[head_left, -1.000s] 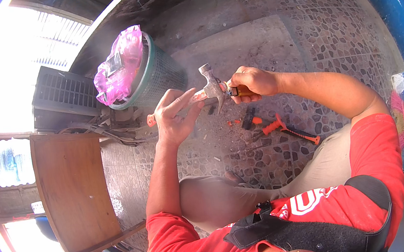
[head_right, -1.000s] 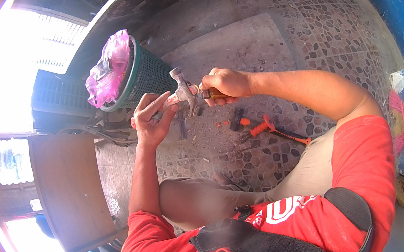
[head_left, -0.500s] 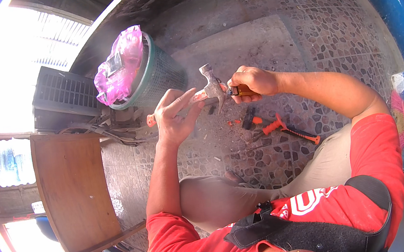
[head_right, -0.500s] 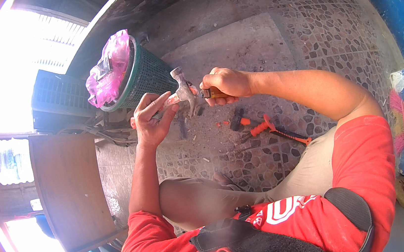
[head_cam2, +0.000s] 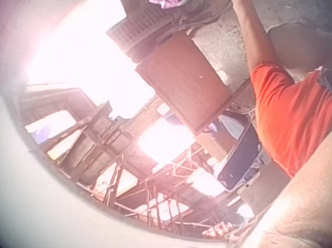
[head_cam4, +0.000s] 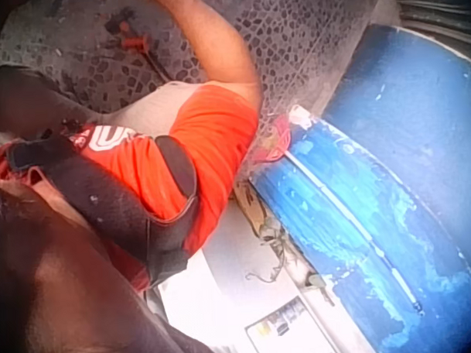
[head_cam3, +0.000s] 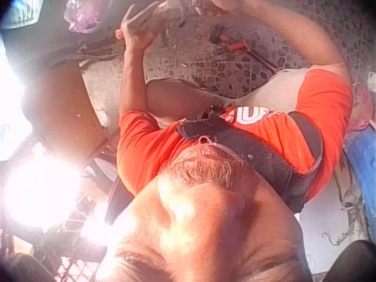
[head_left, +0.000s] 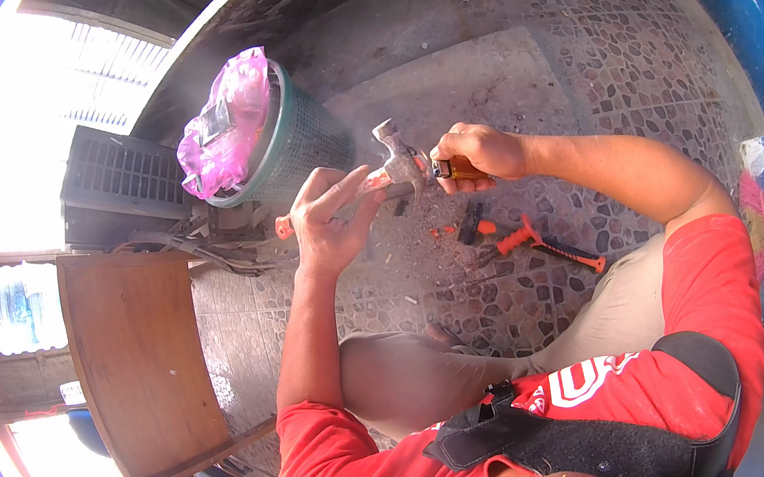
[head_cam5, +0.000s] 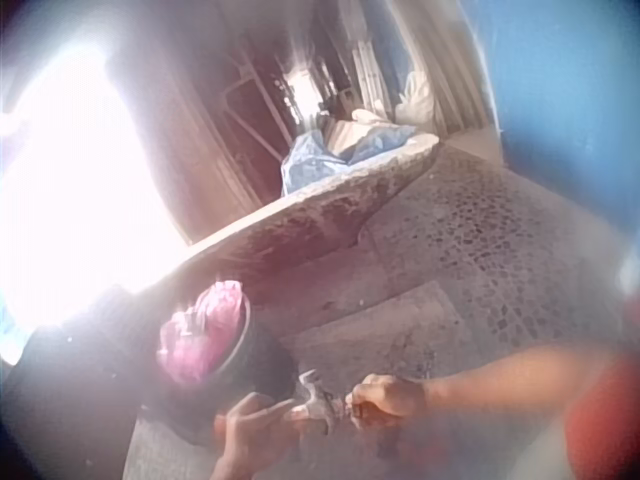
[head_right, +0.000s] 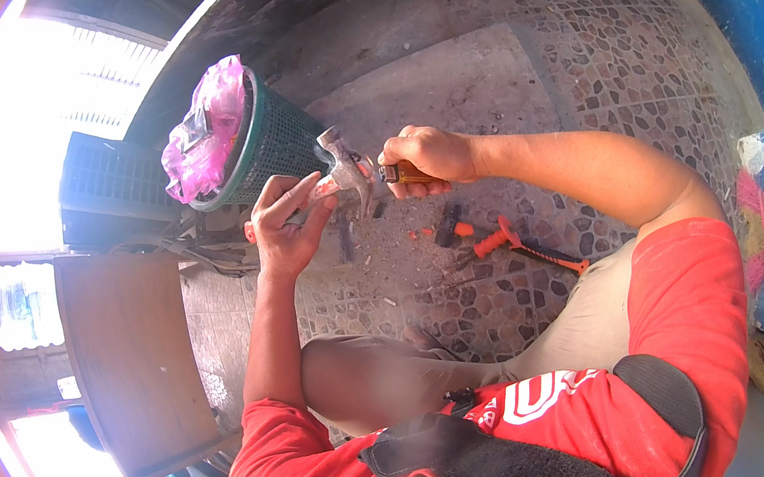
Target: The person sits on a tiled floor and uses a lighter to heat a metal hammer head. They hold the hammer in one hand and the lighter in the other, applying the flame to the metal surface repeatedly.
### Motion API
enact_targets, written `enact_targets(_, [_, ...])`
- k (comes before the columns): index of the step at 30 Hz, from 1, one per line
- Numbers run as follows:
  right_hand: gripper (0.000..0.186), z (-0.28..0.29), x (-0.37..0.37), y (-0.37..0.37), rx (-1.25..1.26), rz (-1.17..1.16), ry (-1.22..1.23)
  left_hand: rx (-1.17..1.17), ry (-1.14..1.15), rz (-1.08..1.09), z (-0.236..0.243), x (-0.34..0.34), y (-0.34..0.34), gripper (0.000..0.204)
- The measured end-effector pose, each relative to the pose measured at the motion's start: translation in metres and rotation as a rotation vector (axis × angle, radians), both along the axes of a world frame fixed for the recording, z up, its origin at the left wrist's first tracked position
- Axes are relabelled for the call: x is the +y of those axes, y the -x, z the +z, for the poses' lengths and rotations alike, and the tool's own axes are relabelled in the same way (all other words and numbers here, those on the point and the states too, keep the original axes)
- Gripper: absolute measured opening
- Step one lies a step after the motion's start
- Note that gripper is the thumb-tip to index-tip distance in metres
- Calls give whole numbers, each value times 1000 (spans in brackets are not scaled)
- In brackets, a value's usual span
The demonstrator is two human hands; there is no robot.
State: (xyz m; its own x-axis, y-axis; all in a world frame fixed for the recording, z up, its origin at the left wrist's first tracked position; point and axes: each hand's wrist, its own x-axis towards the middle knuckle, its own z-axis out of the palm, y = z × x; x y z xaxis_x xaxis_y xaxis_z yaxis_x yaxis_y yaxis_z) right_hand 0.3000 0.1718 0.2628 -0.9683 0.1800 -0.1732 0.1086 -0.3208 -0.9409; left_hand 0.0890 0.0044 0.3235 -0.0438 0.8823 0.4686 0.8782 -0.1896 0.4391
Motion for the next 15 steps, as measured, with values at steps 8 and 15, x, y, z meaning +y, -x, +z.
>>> enact_targets(8, [48, 2, 0, -1, 2, 13, -21, 22, -16, 7, -1, 0, 1, 35])
enact_targets(15, [48, -1, 1, 0, -6, 3, 11, 25, -11, 8, -2, 0, 2, 36])
